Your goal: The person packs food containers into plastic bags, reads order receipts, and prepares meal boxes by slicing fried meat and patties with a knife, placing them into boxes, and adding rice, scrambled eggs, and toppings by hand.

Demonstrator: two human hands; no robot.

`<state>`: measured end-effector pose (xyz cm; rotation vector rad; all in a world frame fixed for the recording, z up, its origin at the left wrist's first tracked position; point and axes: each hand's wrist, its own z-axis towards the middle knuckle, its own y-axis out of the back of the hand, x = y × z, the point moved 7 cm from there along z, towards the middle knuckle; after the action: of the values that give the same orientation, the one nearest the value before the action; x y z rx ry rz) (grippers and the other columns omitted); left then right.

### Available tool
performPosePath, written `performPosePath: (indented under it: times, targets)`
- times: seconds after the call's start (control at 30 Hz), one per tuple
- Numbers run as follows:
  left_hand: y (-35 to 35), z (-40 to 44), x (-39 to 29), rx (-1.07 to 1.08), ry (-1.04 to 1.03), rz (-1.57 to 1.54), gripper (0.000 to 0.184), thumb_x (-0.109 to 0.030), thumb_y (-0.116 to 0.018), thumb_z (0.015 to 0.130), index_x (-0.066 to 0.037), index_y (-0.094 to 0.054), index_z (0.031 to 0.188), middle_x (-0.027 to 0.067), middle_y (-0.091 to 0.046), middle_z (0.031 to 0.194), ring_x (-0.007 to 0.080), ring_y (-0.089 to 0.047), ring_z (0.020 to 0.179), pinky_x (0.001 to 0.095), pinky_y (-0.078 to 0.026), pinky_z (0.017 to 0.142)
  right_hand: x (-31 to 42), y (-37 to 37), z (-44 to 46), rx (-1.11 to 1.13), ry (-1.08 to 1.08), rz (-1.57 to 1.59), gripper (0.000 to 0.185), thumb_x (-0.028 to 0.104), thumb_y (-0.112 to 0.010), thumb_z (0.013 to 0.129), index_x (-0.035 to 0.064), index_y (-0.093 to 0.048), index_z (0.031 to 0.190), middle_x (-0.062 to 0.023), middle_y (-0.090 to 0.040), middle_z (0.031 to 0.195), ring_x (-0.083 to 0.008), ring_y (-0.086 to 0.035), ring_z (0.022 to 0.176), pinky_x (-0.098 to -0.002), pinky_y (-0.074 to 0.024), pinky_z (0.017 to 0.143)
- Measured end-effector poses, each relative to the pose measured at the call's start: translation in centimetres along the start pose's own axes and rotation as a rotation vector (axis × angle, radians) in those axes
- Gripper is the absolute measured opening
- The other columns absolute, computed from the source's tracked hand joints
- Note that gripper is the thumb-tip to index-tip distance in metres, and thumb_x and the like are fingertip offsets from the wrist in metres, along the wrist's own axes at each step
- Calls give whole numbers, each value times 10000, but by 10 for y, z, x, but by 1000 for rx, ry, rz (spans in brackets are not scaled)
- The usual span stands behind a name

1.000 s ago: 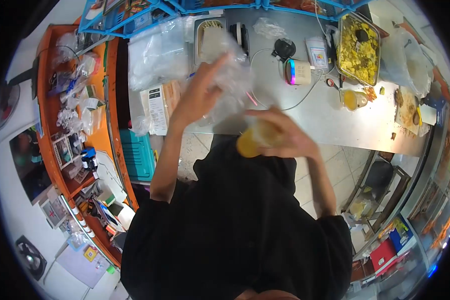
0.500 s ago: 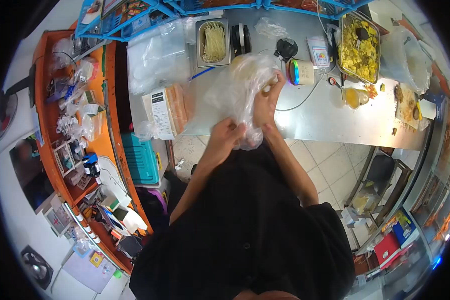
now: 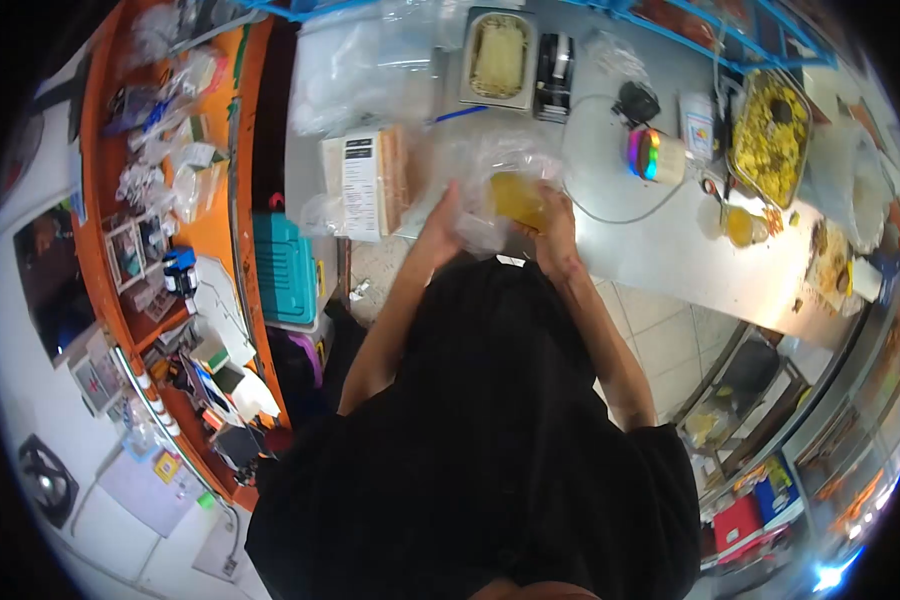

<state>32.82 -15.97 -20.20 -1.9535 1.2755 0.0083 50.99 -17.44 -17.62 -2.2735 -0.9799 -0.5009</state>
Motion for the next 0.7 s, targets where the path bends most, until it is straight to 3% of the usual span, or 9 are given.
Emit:
performPosePath:
  times: [0.1, 0.27, 0.3, 0.4, 0.43, 0.5, 0.57, 0.63, 0.7]
  targets:
    - [4, 1, 43, 164, 114, -213, 451, -437, -471, 1007, -111, -492, 1318, 41, -588, 1240, 198, -572, 1140, 401, -475, 965, -8, -20, 16, 54, -132, 244, 547, 506, -484, 926, 128, -453, 1321, -73, -542, 1254, -277, -612, 972, -399, -490, 879]
    - [14, 0, 40, 9, 106, -295, 451, -442, -490, 999, -103, -504, 1297, 61, -601, 1194, 191, -591, 1098, 399, -480, 949, -37, -16, 51, -16, 162, 30, 635, 397, -621, 874, 56, -363, 1344, -160, -465, 1286, -330, -583, 1053, -419, -482, 909]
    - [37, -5, 39, -139, 156, -18, 467, -412, -520, 986, -51, -501, 1282, 131, -599, 1189, 229, -609, 1034, 423, -484, 894, -37, -13, 51, -86, 286, -120, 669, 362, -665, 855, 36, -343, 1343, -176, -458, 1276, -339, -579, 1065, -425, -484, 909]
    - [19, -49, -40, -395, -283, 1361, 470, -409, -562, 955, 7, -583, 1172, 201, -647, 1063, 292, -645, 968, 408, -497, 859, -23, -22, 28, -113, 633, -900, 708, 217, -756, 792, -7, -320, 1302, -195, -459, 1236, -345, -585, 1056, -434, -490, 893]
    - [-11, -65, -78, -557, -505, 1361, 388, -334, -652, 896, 52, -632, 934, 233, -650, 885, 369, -645, 873, 447, -492, 771, -24, -21, 24, -99, 637, -938, 738, 249, -766, 767, 0, -324, 1303, -190, -470, 1216, -342, -556, 1076, -443, -444, 915]
    - [-35, -43, -96, -721, -934, 1484, 337, -275, -656, 895, 54, -616, 832, 222, -633, 798, 395, -632, 809, 466, -475, 721, -29, -25, 15, -58, 647, -1011, 799, 311, -787, 718, 14, -333, 1305, -182, -491, 1177, -337, -497, 1115, -459, -353, 959]
    - [-29, -11, -96, -660, -947, 1492, 293, -219, -649, 898, 57, -602, 811, 223, -611, 757, 414, -615, 771, 475, -464, 693, -30, -29, 8, -16, 717, -1132, 812, 316, -783, 714, 18, -332, 1321, -180, -500, 1189, -332, -485, 1143, -467, -313, 985]
    - [-10, 32, -67, -344, -556, 1358, 233, -166, -631, 906, 61, -592, 871, 235, -585, 762, 427, -594, 757, 474, -458, 687, -21, -32, 0, -62, 776, -1308, 812, 326, -782, 696, 50, -371, 1340, -163, -506, 1237, -324, -465, 1180, -463, -249, 1025]
    - [-22, 14, -88, -352, -744, 1210, 168, -109, -600, 900, 51, -592, 948, 238, -578, 809, 431, -587, 783, 460, -466, 698, -3, -44, -13, -50, 721, -1518, 770, 309, -785, 685, 71, -418, 1318, -136, -520, 1224, -320, -470, 1196, -530, -205, 1045]
